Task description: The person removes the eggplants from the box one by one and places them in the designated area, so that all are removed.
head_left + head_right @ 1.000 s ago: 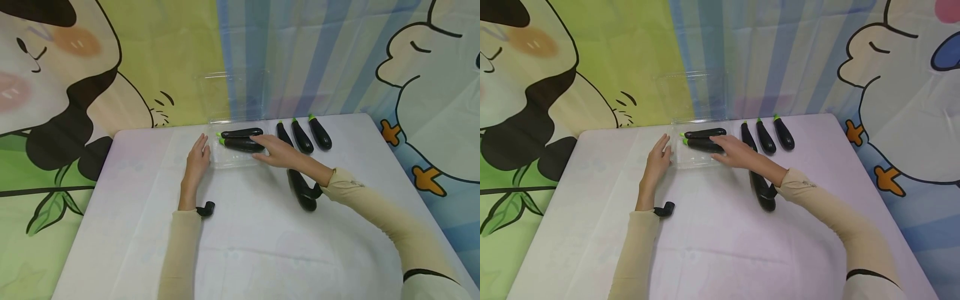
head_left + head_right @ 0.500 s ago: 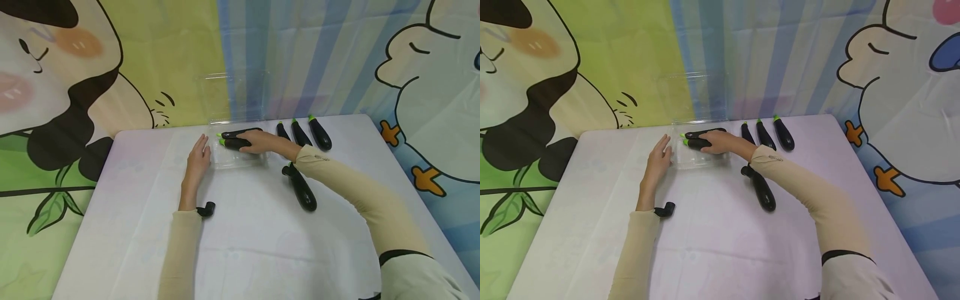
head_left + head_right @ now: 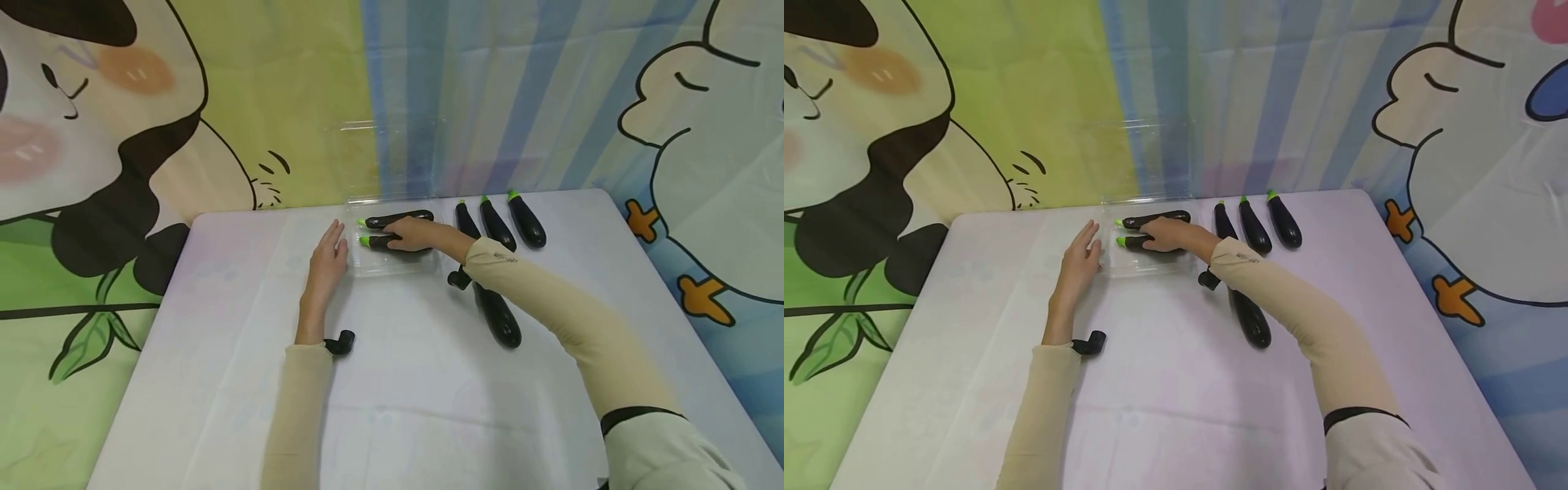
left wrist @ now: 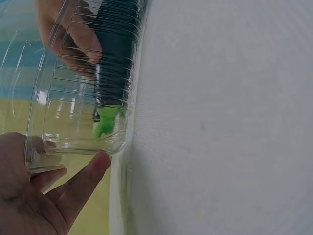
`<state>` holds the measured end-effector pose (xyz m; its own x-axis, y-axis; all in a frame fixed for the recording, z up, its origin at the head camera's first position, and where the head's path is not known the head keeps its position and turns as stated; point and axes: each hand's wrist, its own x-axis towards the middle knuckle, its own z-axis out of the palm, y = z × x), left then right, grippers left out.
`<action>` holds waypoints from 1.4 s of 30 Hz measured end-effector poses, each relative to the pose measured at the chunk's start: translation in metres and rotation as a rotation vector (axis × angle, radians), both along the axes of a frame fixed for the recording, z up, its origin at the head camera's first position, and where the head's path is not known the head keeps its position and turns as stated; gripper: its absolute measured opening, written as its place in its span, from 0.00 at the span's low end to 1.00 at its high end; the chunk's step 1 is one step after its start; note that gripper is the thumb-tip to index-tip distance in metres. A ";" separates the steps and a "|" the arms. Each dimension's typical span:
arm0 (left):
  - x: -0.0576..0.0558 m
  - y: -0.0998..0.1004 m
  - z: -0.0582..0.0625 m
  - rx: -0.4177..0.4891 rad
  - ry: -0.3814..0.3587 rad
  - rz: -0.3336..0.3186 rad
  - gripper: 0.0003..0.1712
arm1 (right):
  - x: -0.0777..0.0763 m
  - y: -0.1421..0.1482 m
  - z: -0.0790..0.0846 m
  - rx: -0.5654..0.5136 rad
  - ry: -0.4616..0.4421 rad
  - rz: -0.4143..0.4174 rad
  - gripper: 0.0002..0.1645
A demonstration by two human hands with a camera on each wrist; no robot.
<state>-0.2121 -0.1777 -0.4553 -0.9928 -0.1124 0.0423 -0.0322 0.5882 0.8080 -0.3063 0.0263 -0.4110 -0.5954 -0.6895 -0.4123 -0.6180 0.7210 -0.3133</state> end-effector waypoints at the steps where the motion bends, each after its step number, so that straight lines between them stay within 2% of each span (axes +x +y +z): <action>1: 0.000 0.000 -0.001 0.002 -0.001 -0.001 0.27 | 0.000 0.000 -0.002 -0.004 0.005 0.003 0.31; 10: 0.000 0.000 -0.001 -0.015 0.020 0.002 0.27 | -0.001 0.002 -0.009 -0.059 0.054 0.038 0.29; 22: 0.002 0.001 0.001 -0.010 0.005 0.006 0.27 | 0.004 0.005 -0.014 -0.092 0.120 0.058 0.29; 34: 0.002 0.001 0.001 -0.009 -0.027 -0.002 0.27 | 0.011 0.008 -0.017 -0.092 0.205 0.032 0.28; 42: 0.001 0.000 0.002 -0.011 -0.023 -0.002 0.27 | 0.018 0.022 -0.005 -0.127 0.295 -0.033 0.29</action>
